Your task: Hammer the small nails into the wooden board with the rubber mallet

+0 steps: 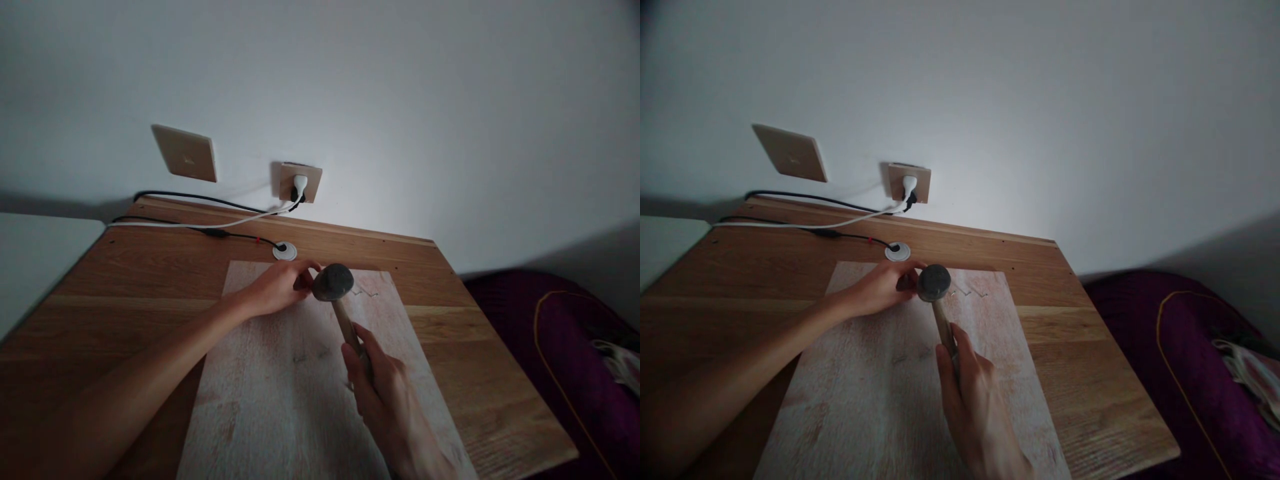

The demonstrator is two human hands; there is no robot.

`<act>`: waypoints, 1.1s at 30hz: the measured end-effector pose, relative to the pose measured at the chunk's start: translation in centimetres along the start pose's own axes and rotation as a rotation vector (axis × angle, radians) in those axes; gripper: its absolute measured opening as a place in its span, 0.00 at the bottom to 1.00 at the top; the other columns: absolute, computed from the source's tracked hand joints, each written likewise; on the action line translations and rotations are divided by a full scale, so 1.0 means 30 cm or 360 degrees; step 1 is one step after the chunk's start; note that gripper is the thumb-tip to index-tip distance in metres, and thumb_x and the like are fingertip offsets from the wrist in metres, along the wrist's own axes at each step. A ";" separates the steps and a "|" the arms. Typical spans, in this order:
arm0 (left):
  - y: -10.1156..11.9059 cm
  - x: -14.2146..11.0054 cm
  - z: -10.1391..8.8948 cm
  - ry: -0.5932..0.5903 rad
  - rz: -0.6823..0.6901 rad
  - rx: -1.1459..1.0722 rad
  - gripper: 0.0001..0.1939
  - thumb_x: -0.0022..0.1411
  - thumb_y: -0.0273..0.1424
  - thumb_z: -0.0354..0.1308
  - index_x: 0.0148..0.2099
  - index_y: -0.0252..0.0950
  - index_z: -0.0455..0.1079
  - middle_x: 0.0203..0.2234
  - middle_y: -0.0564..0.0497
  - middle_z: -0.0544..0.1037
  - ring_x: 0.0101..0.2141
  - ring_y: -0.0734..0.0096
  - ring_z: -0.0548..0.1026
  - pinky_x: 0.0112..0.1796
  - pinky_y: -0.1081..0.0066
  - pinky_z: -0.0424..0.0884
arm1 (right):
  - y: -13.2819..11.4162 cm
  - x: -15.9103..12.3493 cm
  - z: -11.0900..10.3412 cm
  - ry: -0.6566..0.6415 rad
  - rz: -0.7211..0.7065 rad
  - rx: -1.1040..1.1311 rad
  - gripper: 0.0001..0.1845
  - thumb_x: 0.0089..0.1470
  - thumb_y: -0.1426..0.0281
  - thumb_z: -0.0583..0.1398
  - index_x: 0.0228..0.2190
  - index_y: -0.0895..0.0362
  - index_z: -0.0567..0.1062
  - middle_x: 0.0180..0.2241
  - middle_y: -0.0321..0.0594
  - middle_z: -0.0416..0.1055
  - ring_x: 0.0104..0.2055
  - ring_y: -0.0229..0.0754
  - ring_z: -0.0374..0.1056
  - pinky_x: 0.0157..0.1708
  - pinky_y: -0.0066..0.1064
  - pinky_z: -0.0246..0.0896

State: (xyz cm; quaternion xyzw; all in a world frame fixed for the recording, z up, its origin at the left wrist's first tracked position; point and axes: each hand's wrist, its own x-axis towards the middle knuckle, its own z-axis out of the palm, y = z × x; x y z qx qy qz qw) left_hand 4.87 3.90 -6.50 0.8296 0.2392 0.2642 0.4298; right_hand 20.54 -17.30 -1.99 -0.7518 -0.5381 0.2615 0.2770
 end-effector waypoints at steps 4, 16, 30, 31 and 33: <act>0.003 0.000 -0.003 -0.0010 0.0018 0.0037 0.23 0.58 0.15 0.62 0.54 0.36 0.75 0.34 0.52 0.85 0.34 0.68 0.82 0.38 0.70 0.74 | -0.009 -0.001 0.002 0.0003 0.0028 0.0044 0.30 0.73 0.51 0.50 0.58 0.61 0.74 0.22 0.34 0.73 0.20 0.42 0.70 0.24 0.33 0.67; -0.015 -0.001 0.004 -0.0017 0.0001 0.0049 0.19 0.60 0.17 0.64 0.52 0.36 0.75 0.35 0.51 0.85 0.36 0.66 0.83 0.41 0.67 0.76 | 0.014 -0.077 -0.033 0.0202 0.0336 0.0107 0.35 0.67 0.44 0.54 0.56 0.59 0.78 0.14 0.28 0.63 0.13 0.40 0.62 0.13 0.29 0.58; -0.007 -0.003 -0.015 -0.0127 0.0046 0.0151 0.21 0.63 0.25 0.67 0.58 0.37 0.72 0.41 0.48 0.82 0.39 0.65 0.81 0.42 0.66 0.76 | 0.154 -0.173 -0.068 0.0283 0.0628 0.0085 0.43 0.64 0.37 0.52 0.57 0.62 0.76 0.12 0.27 0.64 0.13 0.42 0.64 0.16 0.32 0.56; 0.008 -0.004 -0.023 -0.0122 0.0072 0.0230 0.23 0.63 0.29 0.69 0.59 0.36 0.71 0.44 0.46 0.81 0.42 0.63 0.81 0.43 0.65 0.76 | 0.156 -0.172 -0.065 0.0292 0.0620 0.0075 0.43 0.64 0.37 0.51 0.56 0.61 0.76 0.13 0.28 0.65 0.13 0.43 0.65 0.16 0.32 0.56; 0.059 -0.010 -0.037 -0.0095 0.0170 0.0491 0.24 0.63 0.36 0.71 0.58 0.36 0.72 0.49 0.43 0.78 0.46 0.59 0.79 0.45 0.63 0.76 | 0.162 -0.170 -0.059 0.0319 0.0623 0.0034 0.42 0.64 0.37 0.51 0.56 0.60 0.78 0.13 0.29 0.66 0.14 0.43 0.65 0.16 0.32 0.56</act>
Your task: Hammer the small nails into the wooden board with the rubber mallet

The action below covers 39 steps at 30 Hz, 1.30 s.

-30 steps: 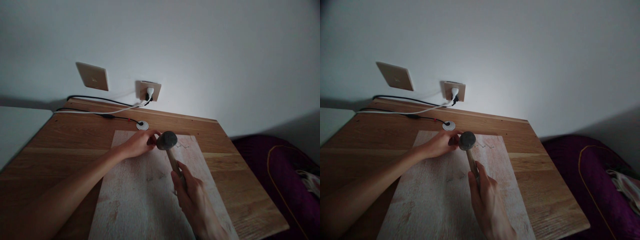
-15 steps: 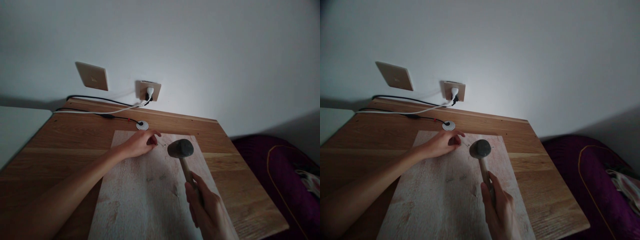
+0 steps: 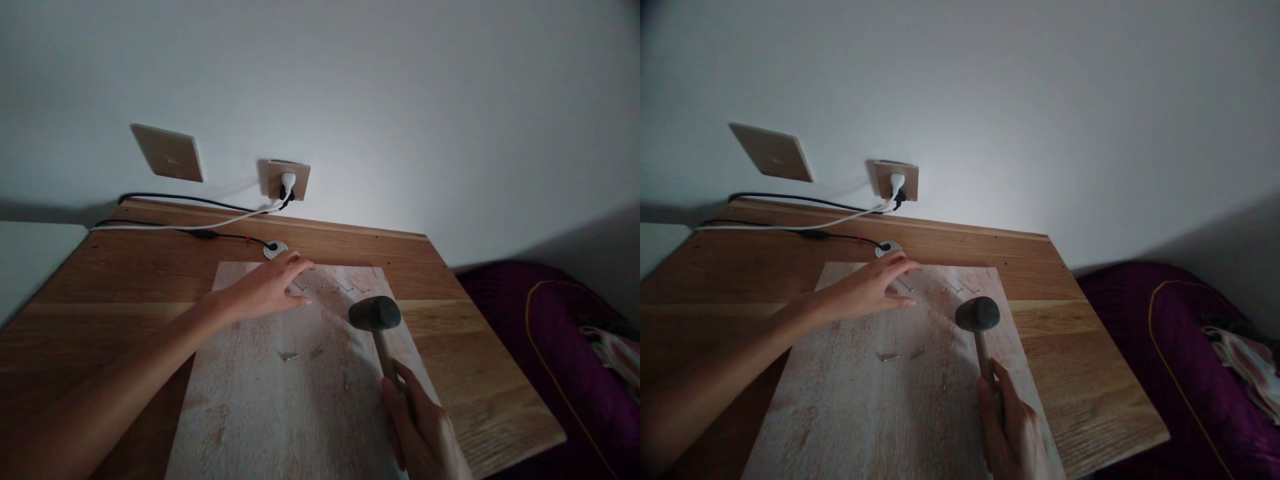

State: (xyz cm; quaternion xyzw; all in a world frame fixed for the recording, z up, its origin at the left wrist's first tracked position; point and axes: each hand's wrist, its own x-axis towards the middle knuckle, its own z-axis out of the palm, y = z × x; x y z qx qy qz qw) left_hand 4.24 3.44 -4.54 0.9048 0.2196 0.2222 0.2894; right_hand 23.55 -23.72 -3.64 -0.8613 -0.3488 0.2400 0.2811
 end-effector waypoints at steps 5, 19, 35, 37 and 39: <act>0.199 -0.029 -0.014 -0.0261 0.0364 0.0473 0.08 0.67 0.34 0.67 0.42 0.36 0.74 0.37 0.49 0.79 0.37 0.62 0.79 0.39 0.64 0.73 | 0.022 0.009 0.008 0.0051 -0.0025 -0.0093 0.43 0.65 0.39 0.51 0.57 0.62 0.78 0.11 0.29 0.62 0.13 0.45 0.64 0.15 0.33 0.58; 0.335 -0.115 0.184 -0.0262 0.0686 0.1032 0.04 0.64 0.24 0.67 0.37 0.36 0.75 0.29 0.50 0.78 0.34 0.59 0.78 0.38 0.59 0.73 | 0.031 0.014 0.017 0.0064 -0.0073 -0.0009 0.40 0.66 0.40 0.52 0.55 0.61 0.80 0.11 0.29 0.61 0.13 0.45 0.63 0.15 0.33 0.56; 0.030 -0.026 -0.138 -0.0186 0.0163 0.0586 0.11 0.71 0.24 0.57 0.35 0.39 0.76 0.28 0.52 0.78 0.30 0.66 0.76 0.35 0.67 0.66 | -0.019 0.005 -0.009 -0.0038 0.0022 -0.0044 0.40 0.66 0.41 0.50 0.58 0.61 0.76 0.12 0.27 0.63 0.16 0.46 0.65 0.20 0.35 0.57; 0.031 -0.025 -0.124 -0.0218 0.0163 0.0571 0.10 0.71 0.24 0.58 0.36 0.38 0.76 0.29 0.52 0.79 0.30 0.66 0.76 0.34 0.67 0.66 | -0.023 0.002 -0.007 -0.0035 0.0037 -0.0025 0.40 0.66 0.41 0.50 0.58 0.61 0.76 0.13 0.26 0.62 0.16 0.45 0.65 0.20 0.35 0.57; 0.029 -0.024 -0.115 -0.0226 0.0151 0.0551 0.09 0.71 0.24 0.59 0.36 0.38 0.76 0.29 0.51 0.79 0.30 0.66 0.76 0.34 0.67 0.66 | -0.030 0.000 -0.006 -0.0037 0.0050 0.0000 0.39 0.67 0.42 0.50 0.57 0.61 0.76 0.13 0.24 0.60 0.15 0.44 0.65 0.20 0.34 0.57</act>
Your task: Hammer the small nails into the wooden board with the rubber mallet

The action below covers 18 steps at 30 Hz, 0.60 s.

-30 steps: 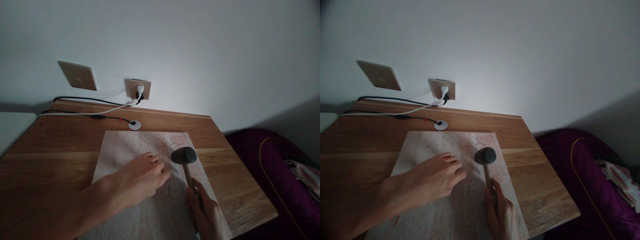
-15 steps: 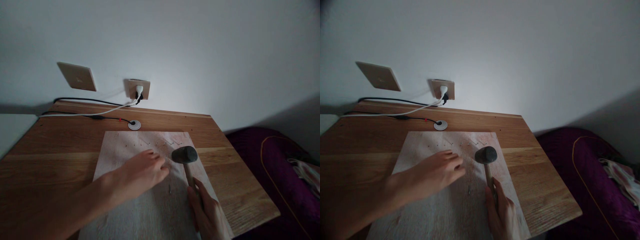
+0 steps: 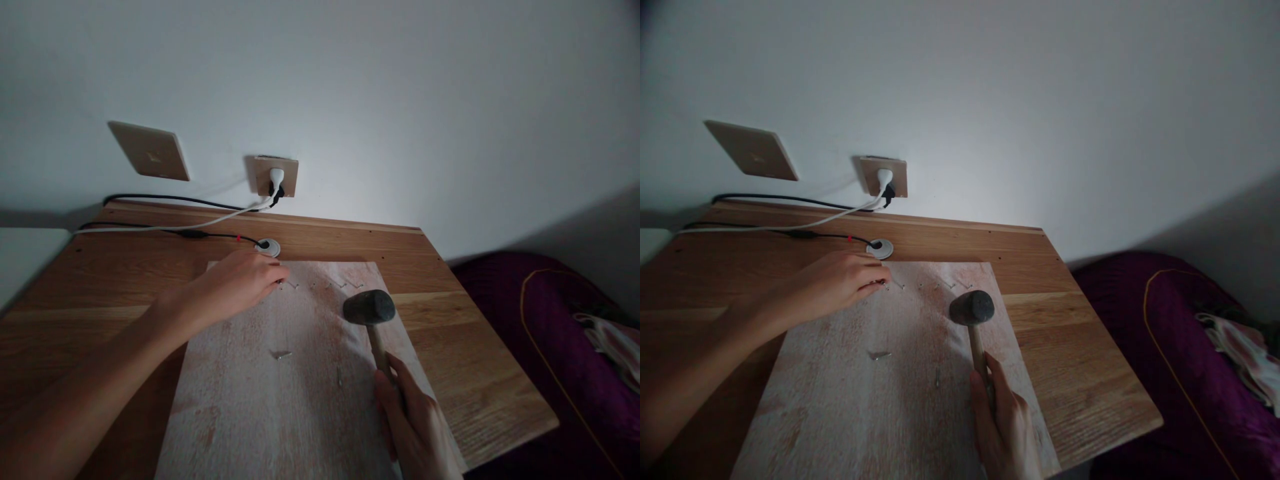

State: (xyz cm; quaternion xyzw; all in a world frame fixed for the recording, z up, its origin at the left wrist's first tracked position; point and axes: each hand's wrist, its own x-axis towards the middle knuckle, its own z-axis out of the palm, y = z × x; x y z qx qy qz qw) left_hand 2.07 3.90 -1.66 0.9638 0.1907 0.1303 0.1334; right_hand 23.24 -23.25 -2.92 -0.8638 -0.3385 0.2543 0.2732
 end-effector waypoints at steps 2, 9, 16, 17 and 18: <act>-0.005 0.000 0.006 0.0018 -0.0002 -0.0035 0.10 0.71 0.24 0.57 0.36 0.38 0.77 0.29 0.51 0.79 0.30 0.67 0.76 0.35 0.68 0.67 | -0.004 -0.001 -0.001 0.0005 -0.0003 0.0008 0.38 0.67 0.43 0.50 0.56 0.61 0.76 0.12 0.25 0.61 0.15 0.45 0.65 0.20 0.34 0.58; -0.005 0.000 0.029 0.0019 0.0007 0.0002 0.11 0.72 0.26 0.57 0.38 0.40 0.79 0.30 0.51 0.81 0.32 0.66 0.77 0.37 0.68 0.68 | 0.008 0.005 -0.005 -0.0014 -0.0046 -0.0013 0.38 0.67 0.43 0.51 0.57 0.60 0.76 0.11 0.27 0.63 0.16 0.46 0.66 0.22 0.35 0.59; -0.004 -0.001 0.031 0.0032 0.0006 -0.0030 0.12 0.71 0.23 0.56 0.39 0.39 0.80 0.31 0.50 0.82 0.33 0.65 0.78 0.39 0.68 0.69 | 0.020 0.009 0.001 0.0022 -0.0020 -0.0023 0.39 0.66 0.41 0.51 0.57 0.60 0.77 0.12 0.28 0.64 0.15 0.45 0.64 0.20 0.35 0.58; -0.007 -0.001 0.032 0.0039 0.0005 -0.0036 0.12 0.71 0.23 0.56 0.38 0.39 0.80 0.31 0.50 0.82 0.33 0.65 0.78 0.39 0.68 0.70 | 0.019 0.008 0.001 0.0020 -0.0026 -0.0019 0.39 0.66 0.41 0.51 0.56 0.60 0.77 0.12 0.28 0.64 0.15 0.45 0.64 0.20 0.35 0.58; -0.009 -0.001 0.033 0.0042 0.0004 -0.0040 0.12 0.71 0.24 0.56 0.39 0.40 0.80 0.31 0.50 0.82 0.33 0.66 0.78 0.39 0.68 0.70 | 0.018 0.007 0.001 0.0018 -0.0030 -0.0014 0.39 0.66 0.42 0.51 0.56 0.60 0.77 0.12 0.28 0.63 0.15 0.45 0.64 0.20 0.35 0.58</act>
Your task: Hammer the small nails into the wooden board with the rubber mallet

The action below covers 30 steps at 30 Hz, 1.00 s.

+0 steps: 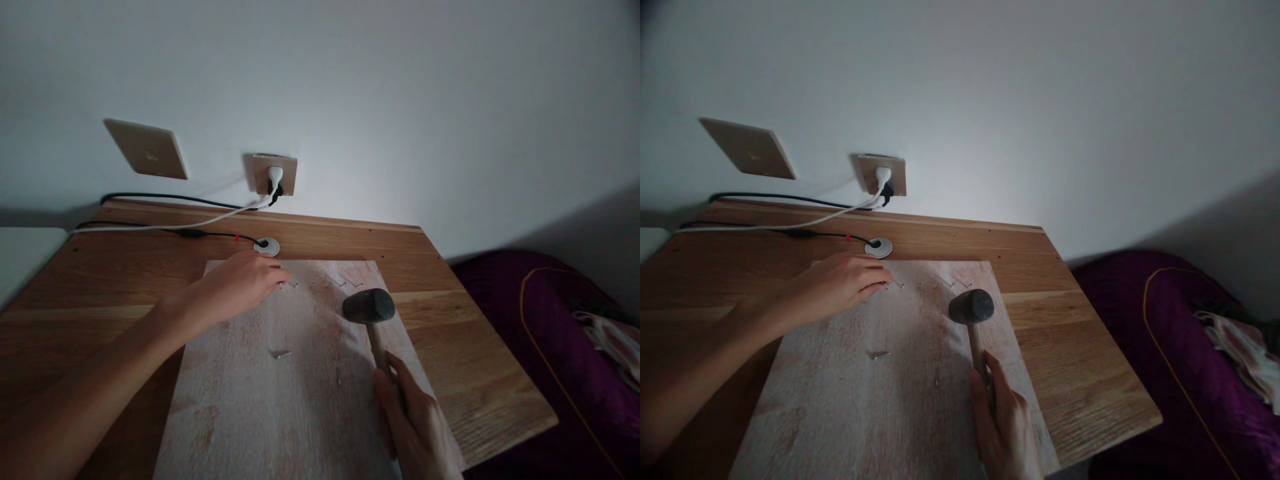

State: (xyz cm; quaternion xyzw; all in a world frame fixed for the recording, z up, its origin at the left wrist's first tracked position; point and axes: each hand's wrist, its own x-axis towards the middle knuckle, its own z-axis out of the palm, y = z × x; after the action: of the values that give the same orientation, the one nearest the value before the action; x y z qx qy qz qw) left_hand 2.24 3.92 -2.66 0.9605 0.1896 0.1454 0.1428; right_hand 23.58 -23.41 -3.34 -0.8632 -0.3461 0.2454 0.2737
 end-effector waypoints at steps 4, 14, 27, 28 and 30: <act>-0.007 -0.002 0.011 0.0002 0.0025 -0.0004 0.12 0.72 0.24 0.56 0.39 0.40 0.80 0.33 0.50 0.82 0.34 0.66 0.79 0.40 0.68 0.70 | -0.013 -0.005 -0.003 -0.0004 0.0010 0.0008 0.39 0.67 0.43 0.51 0.58 0.62 0.76 0.12 0.27 0.62 0.15 0.45 0.64 0.21 0.35 0.57; -0.017 0.002 0.035 -0.0003 0.0030 -0.0073 0.10 0.71 0.24 0.58 0.43 0.39 0.81 0.37 0.49 0.83 0.36 0.65 0.80 0.39 0.68 0.71 | 0.003 -0.001 0.000 -0.0004 0.0005 -0.0018 0.41 0.66 0.41 0.51 0.58 0.62 0.77 0.12 0.29 0.64 0.15 0.47 0.66 0.20 0.36 0.59; -0.030 -0.055 0.117 0.0355 -0.0156 -0.0587 0.09 0.71 0.25 0.60 0.46 0.39 0.81 0.39 0.50 0.86 0.39 0.67 0.82 0.41 0.69 0.76 | -0.002 0.004 -0.004 -0.0050 0.0017 -0.0018 0.39 0.66 0.42 0.49 0.57 0.60 0.77 0.14 0.29 0.66 0.16 0.46 0.66 0.21 0.36 0.58; -0.030 -0.057 0.124 0.0376 -0.0165 -0.0609 0.08 0.70 0.25 0.60 0.45 0.38 0.81 0.38 0.50 0.85 0.38 0.67 0.82 0.40 0.69 0.76 | -0.003 0.003 -0.005 -0.0048 0.0007 -0.0025 0.39 0.67 0.42 0.48 0.57 0.60 0.77 0.14 0.28 0.66 0.16 0.47 0.67 0.22 0.36 0.58; -0.030 -0.058 0.132 0.0399 -0.0161 -0.0637 0.08 0.70 0.24 0.61 0.45 0.38 0.81 0.38 0.50 0.85 0.37 0.68 0.82 0.39 0.70 0.75 | -0.007 0.000 -0.006 -0.0049 0.0000 -0.0036 0.39 0.67 0.43 0.49 0.57 0.61 0.77 0.12 0.28 0.64 0.17 0.48 0.68 0.23 0.37 0.60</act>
State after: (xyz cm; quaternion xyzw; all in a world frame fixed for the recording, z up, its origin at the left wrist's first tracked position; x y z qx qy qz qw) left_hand 1.71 3.14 -6.98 0.8768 0.2210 0.2908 0.3127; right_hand 23.61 -23.34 -3.08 -0.8624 -0.3530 0.2547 0.2584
